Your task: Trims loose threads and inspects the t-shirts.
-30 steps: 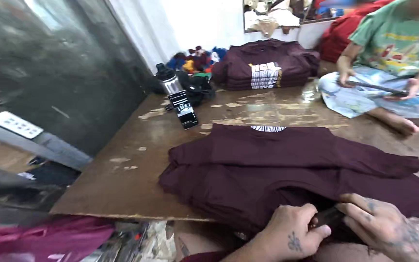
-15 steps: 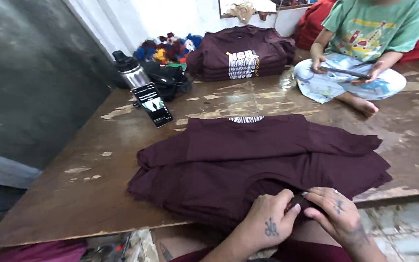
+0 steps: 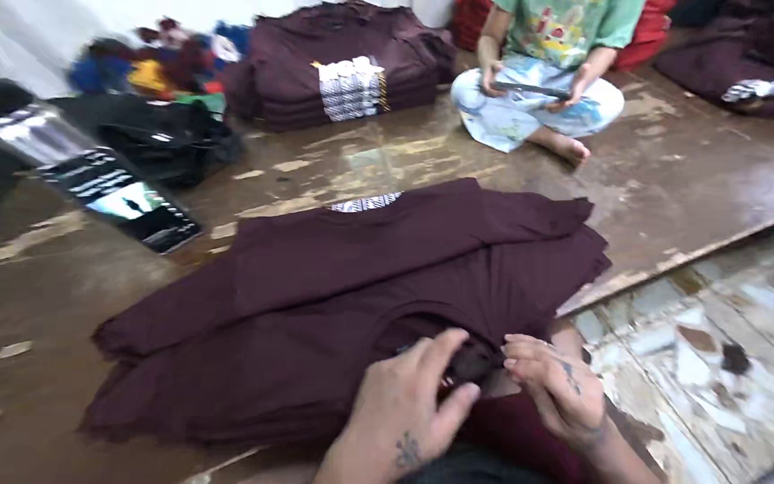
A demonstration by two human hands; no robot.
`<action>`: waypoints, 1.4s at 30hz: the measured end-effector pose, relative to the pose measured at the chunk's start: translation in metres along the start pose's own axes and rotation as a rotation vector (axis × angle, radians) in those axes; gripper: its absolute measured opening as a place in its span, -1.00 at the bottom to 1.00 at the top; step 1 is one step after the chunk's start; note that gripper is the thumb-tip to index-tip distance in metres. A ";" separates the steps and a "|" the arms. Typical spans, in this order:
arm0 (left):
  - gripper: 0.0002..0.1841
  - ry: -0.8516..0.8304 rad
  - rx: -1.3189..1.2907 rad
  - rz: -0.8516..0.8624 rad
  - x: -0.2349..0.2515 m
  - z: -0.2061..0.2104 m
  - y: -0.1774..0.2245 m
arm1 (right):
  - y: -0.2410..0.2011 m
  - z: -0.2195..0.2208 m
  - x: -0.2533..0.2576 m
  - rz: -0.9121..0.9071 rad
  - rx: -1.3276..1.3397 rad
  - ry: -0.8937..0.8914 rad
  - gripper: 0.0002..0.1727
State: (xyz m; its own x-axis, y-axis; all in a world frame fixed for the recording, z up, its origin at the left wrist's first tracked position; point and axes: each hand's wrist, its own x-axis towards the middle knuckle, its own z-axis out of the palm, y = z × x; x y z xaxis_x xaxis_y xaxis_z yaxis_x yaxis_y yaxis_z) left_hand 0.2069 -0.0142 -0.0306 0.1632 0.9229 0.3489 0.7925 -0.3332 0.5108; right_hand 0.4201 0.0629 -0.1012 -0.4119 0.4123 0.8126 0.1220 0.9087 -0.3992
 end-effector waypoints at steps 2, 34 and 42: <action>-0.56 0.043 0.117 0.008 0.006 -0.003 -0.004 | -0.005 -0.005 -0.003 0.014 -0.010 0.023 -0.87; -0.83 0.542 -0.720 -0.400 -0.094 -0.016 -0.038 | -0.042 0.116 0.053 -0.031 0.205 -0.279 -0.60; -0.86 0.523 -0.814 -0.367 -0.091 -0.022 -0.043 | -0.043 0.111 0.061 0.009 0.311 -0.383 -0.54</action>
State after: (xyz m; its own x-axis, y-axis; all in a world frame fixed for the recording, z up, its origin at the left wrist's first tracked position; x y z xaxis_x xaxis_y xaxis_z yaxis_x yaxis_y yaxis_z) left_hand 0.1444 -0.0883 -0.0671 -0.4383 0.8594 0.2631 0.0732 -0.2577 0.9635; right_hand 0.2900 0.0421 -0.0816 -0.7216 0.3132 0.6174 -0.1243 0.8187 -0.5606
